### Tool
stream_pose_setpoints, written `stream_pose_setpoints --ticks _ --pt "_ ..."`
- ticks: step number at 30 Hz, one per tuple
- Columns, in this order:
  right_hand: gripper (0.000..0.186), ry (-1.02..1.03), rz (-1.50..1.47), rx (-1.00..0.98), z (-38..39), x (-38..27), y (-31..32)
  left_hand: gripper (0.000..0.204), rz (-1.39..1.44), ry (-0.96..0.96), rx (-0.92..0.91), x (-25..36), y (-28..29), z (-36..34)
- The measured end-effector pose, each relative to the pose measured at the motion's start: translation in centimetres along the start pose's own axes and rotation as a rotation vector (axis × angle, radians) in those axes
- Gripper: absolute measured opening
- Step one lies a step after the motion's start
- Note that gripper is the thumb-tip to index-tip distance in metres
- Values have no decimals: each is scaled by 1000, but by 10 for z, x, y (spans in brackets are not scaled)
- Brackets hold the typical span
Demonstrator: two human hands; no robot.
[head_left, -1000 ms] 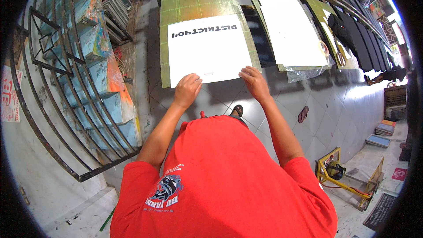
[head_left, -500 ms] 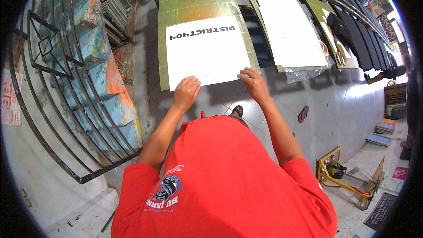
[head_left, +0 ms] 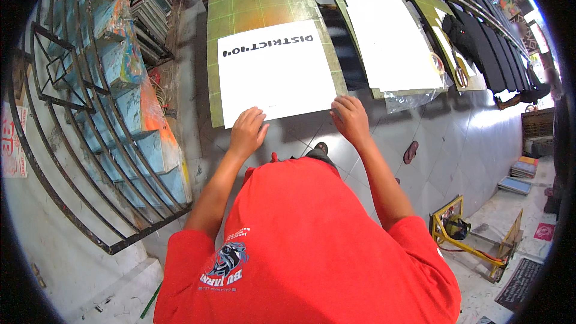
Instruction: The person trims a white sheet of paper with scissors and then uses tape to secure a stencil onto a screen printing frame.
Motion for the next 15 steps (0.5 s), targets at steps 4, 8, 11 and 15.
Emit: stream_pose_setpoints --ticks 4,8,11,15 --pt "20 -178 -57 48 38 30 27 33 23 16 -23 0 7 -2" --pt "17 -453 -115 108 83 68 65 33 19 73 8 12 29 -14" --pt "13 -583 -134 206 99 100 99 31 127 198 4 24 41 -25" --pt "14 -608 6 390 91 155 180 27 152 275 61 44 51 -19"
Point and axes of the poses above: each hand's wrist, its own z-axis away from the middle knuckle, its own y-axis out of the back of the hand, x = y × z, the point moved 9 cm from there along -z, towards the middle knuckle, and after that the axes turned 9 degrees about -z, right-handed, at the moved point
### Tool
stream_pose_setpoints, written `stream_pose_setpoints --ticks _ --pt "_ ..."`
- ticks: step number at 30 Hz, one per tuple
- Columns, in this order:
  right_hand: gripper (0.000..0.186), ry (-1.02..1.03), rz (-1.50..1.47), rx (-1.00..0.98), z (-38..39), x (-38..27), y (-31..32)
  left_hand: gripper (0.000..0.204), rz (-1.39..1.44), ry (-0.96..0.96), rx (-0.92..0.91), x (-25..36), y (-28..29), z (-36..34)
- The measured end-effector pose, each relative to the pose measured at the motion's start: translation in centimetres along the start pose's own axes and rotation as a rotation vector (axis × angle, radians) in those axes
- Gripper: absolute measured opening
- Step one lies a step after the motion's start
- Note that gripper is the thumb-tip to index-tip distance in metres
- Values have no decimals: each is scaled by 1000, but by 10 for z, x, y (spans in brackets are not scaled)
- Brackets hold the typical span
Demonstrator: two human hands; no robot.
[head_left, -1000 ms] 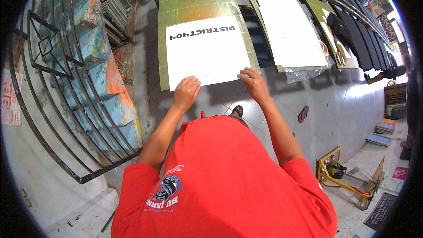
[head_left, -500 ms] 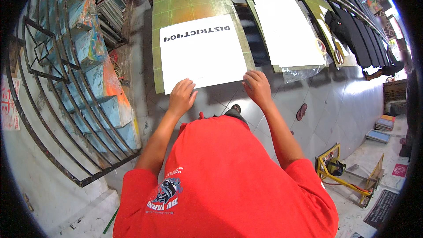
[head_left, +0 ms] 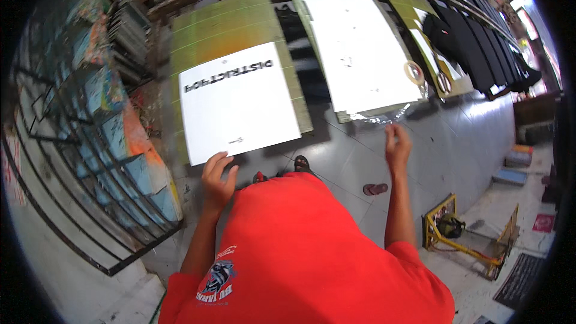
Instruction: The person trims a white sheet of paper with scissors and then uses tape to secure a stencil onto a screen printing frame.
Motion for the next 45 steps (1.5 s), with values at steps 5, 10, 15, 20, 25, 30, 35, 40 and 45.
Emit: stream_pose_setpoints --ticks 5,10,15,20,25,30,35,40,45 --pt "41 97 330 72 -136 90 65 20 86 -9 -46 42 -20 -7" --pt "56 21 475 -168 -195 148 33 20 160 33 -142 78 -41 -34" --pt "35 1 400 -259 -205 177 9 22 156 27 -175 104 -57 -37" --pt "25 139 468 -198 -220 149 31 25 153 -4 -247 125 -70 -44" --pt "23 295 240 -501 -186 7 39 30 184 -120 -181 169 -58 -89" --pt "22 504 -408 -1176 -51 -141 -2 30 437 -267 -475 251 -77 -122" --pt "32 316 -701 -1316 -4 -148 -15 23 590 -91 -1003 249 -104 -72" --pt "65 -370 -986 -1299 24 -100 -50 22 623 -33 -966 246 -99 -71" --pt "64 -695 -1157 -1276 42 -89 -70 25 512 37 -907 234 -97 -70"
Point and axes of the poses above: each hand's wrist, its own z-axis away from the middle knuckle, its own y-axis out of the back of the hand, x = y × z, the point moved 9 cm from there along -z, towards the middle knuckle, and after that the axes turned 9 degrees about -z, right-handed, at the moved point
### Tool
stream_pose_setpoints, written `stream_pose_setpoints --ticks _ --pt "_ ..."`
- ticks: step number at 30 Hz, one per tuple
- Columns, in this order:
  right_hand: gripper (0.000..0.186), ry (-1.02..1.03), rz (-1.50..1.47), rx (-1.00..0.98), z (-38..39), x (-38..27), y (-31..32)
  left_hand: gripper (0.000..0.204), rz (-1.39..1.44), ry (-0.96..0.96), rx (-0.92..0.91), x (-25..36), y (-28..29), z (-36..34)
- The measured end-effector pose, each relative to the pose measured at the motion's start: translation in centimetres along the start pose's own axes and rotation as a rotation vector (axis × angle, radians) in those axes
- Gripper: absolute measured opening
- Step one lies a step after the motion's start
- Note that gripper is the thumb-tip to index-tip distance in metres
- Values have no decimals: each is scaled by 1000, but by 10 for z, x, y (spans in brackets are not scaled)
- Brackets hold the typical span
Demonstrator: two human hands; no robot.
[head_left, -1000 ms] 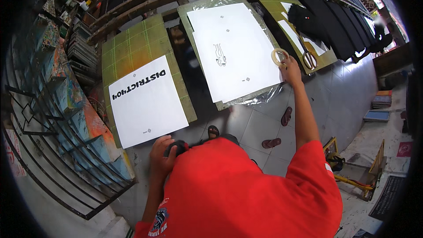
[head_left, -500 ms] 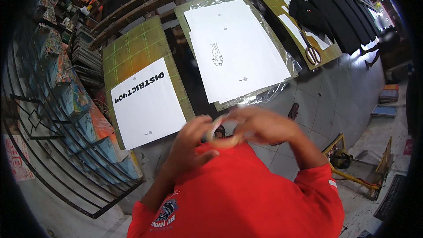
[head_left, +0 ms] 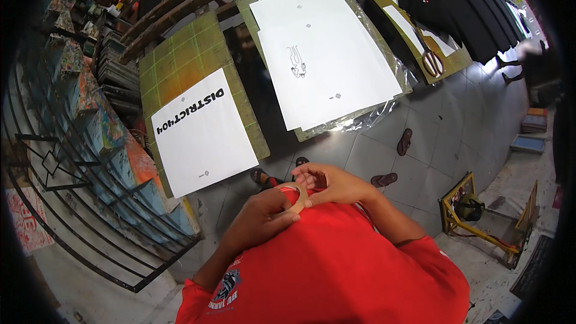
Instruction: The person trims a white sheet of paper with scissors and then uses tape to secure a stencil onto a screen printing frame.
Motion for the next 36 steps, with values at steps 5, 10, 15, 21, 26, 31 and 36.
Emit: stream_pose_setpoints --ticks 5,10,15,21,26,31,36 --pt "51 22 -39 52 -17 -2 -4 30 -94 92 209 -4 21 9" --pt "38 141 142 217 -19 -20 -14 29 -180 89 332 -6 32 10" --pt "34 242 194 206 -25 -34 -30 31 -140 134 351 -16 32 15" --pt "32 212 75 214 -34 -23 -29 33 -51 65 369 -14 30 18" --pt "31 220 152 193 -36 -20 -32 30 41 64 427 -19 29 22" --pt "31 245 165 177 -37 -18 -34 30 32 37 433 -12 30 23" --pt "33 120 59 120 -39 -4 -33 33 24 52 372 -17 24 27"
Point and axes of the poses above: each hand's wrist, its own z-axis away from the middle knuckle, its own y-axis out of the back of the hand, x = y × z, the point moved 9 cm from there along -z, towards the middle knuckle, and after that the axes turned 9 degrees about -z, right-handed, at the moved point
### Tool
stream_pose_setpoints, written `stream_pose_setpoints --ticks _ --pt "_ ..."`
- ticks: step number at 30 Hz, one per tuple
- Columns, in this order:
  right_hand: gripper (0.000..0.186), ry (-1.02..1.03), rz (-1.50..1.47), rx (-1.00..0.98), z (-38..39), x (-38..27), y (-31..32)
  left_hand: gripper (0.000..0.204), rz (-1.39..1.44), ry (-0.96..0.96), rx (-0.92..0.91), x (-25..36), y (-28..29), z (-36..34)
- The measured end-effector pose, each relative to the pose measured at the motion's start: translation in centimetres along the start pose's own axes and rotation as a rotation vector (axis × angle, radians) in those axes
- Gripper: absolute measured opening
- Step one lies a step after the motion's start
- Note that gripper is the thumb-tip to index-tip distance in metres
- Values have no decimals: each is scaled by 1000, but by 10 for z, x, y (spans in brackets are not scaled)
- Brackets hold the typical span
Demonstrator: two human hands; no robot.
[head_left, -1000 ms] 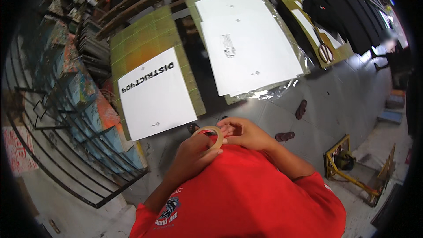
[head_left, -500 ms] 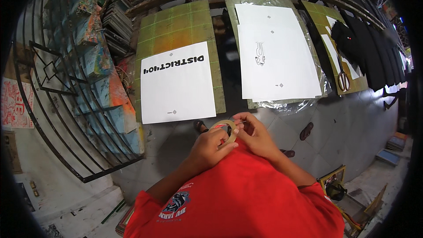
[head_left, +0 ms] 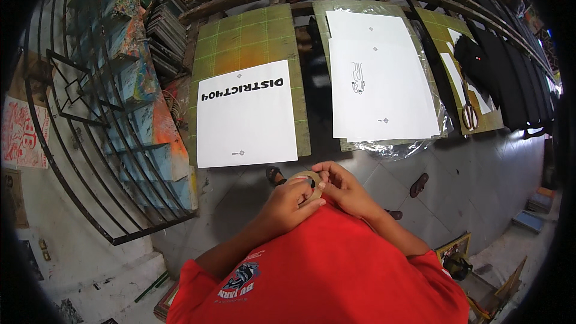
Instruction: The person trims a white sheet of paper with scissors and then uses tape to secure a stencil onto a screen printing frame.
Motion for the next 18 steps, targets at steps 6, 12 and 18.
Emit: stream_pose_setpoints --ticks 6,12,18 --pt "38 57 -6 118 3 -8 -3 31 -6 -62 76 5 6 -4" --pt "39 99 113 111 7 -14 1 31 -64 -50 44 3 1 -3" --pt "37 174 121 103 4 -23 4 36 -69 -49 60 3 1 -4"
Point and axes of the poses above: each hand's wrist, its own z-axis away from the middle knuckle, its own y-axis out of the back of the hand, x = y × z, the point moved 9 cm from there along -z, towards the middle knuckle, and after that the axes turned 9 degrees about -z, right-handed, at the moved point
